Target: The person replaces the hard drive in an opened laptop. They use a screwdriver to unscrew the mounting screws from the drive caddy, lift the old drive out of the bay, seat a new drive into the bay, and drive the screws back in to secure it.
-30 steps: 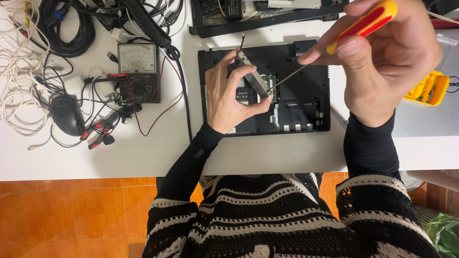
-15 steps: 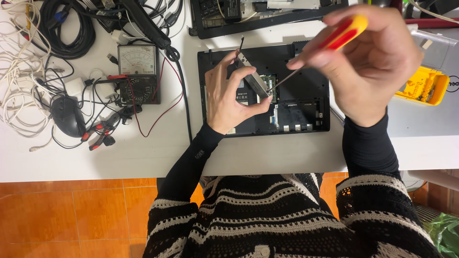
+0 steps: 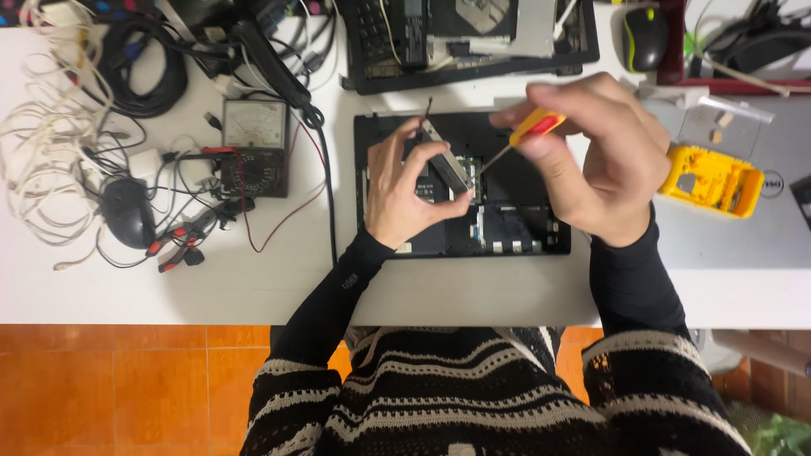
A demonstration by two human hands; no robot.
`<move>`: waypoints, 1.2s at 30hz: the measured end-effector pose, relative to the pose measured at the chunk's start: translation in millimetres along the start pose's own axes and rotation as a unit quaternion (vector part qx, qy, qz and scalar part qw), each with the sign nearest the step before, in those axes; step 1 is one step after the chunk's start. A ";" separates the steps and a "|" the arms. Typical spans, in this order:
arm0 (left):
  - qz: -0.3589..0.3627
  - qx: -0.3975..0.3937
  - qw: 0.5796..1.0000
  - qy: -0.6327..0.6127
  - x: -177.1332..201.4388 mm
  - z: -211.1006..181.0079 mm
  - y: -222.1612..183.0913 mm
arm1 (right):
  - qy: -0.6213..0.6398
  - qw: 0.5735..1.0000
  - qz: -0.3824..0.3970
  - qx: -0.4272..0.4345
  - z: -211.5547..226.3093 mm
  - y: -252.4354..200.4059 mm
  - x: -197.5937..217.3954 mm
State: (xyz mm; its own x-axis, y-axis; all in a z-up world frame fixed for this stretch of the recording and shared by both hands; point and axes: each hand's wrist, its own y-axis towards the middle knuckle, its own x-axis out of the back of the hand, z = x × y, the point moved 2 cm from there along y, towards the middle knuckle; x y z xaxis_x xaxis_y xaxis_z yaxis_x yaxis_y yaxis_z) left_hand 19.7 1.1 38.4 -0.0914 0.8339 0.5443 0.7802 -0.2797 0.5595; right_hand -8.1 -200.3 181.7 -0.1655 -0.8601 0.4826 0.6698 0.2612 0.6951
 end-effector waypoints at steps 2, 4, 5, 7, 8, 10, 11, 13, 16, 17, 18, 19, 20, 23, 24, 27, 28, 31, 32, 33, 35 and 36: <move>-0.004 -0.008 1.000 -0.007 0.7 -1.1 -0.8 | -0.014 1.000 0.003 0.006 0.2 1.9 -0.6; -0.004 -0.004 1.000 -0.008 1.3 -3.1 -0.2 | -0.019 1.000 -0.001 0.010 0.0 1.6 0.1; -0.001 0.000 1.000 -0.013 0.7 -4.2 0.3 | -0.027 1.000 -0.004 0.011 -0.2 1.1 1.2; -0.005 -0.002 1.000 -0.011 1.0 -1.6 0.7 | -0.013 1.000 0.004 0.007 4.8 5.5 2.2; -0.004 -0.002 1.000 -0.011 0.6 -1.0 -0.3 | 0.000 1.000 0.013 -0.004 7.7 6.4 2.8; -0.007 -0.004 1.000 -0.010 0.6 -0.7 0.0 | 0.013 1.000 0.019 -0.019 8.5 4.6 4.8; -0.008 -0.005 1.000 -0.009 0.9 -0.4 0.4 | 0.027 0.999 0.025 -0.036 8.4 3.9 5.6; -0.011 -0.008 1.000 -0.002 0.4 -0.6 0.7 | 0.000 0.999 0.025 -0.031 2.9 0.4 6.8; -0.009 -0.008 1.000 0.001 -0.8 -2.3 -0.8 | -0.041 0.999 0.025 -0.014 2.9 2.6 5.8; -0.005 -0.007 1.000 -0.001 -1.2 -3.0 -1.3 | -0.053 0.998 0.023 -0.001 4.5 5.0 5.2; -0.005 -0.008 1.000 -0.002 -1.3 -3.5 -1.2 | -0.054 0.998 0.023 -0.001 6.5 7.1 5.8; -0.003 -0.008 1.000 -0.005 -1.4 -3.8 -1.1 | -0.029 0.999 0.025 0.010 8.8 9.2 6.1; -0.002 -0.007 1.000 -0.008 -1.6 -4.1 -1.3 | -0.003 0.999 0.027 0.020 11.2 11.3 6.5; -0.004 -0.002 1.000 -0.011 -1.3 -2.7 -1.3 | -0.008 0.999 0.030 -0.011 12.9 11.2 7.4; -0.004 0.001 1.000 -0.010 -1.1 -2.5 -1.6 | -0.006 0.999 0.031 -0.012 12.4 9.5 7.2; -0.010 -0.009 1.000 -0.005 -0.3 -1.7 -0.8 | -0.004 0.999 0.034 -0.034 6.7 5.2 6.5; -0.011 -0.010 1.000 0.000 -0.2 -1.3 -0.8 | -0.014 0.999 0.035 -0.035 3.3 3.1 6.3; -0.012 -0.012 1.000 0.004 1.0 -0.5 -0.6 | -0.011 0.999 0.025 -0.024 3.1 3.0 5.6; -0.018 -0.013 1.000 0.003 0.7 0.1 0.9 | 0.001 1.000 0.019 -0.006 4.2 5.1 6.0; -0.018 -0.015 1.000 0.004 1.6 0.3 2.3 | 0.000 1.000 0.017 -0.005 6.4 7.3 6.2; -0.014 -0.019 1.000 0.005 2.0 -0.5 2.6 | 0.028 0.998 0.054 0.000 11.1 10.4 5.1; -0.013 -0.016 1.000 0.005 1.8 -0.4 2.2 | 0.029 0.998 0.056 -0.001 10.9 10.5 4.3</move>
State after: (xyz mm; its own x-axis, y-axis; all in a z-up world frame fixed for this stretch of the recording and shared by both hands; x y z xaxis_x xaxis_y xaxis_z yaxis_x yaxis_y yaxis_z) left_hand 21.0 1.8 40.8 -0.1182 0.8365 0.5351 0.7566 -0.2732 0.5940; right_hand -9.7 -196.4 196.9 -0.0476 -0.8499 0.5248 0.6833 0.3555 0.6377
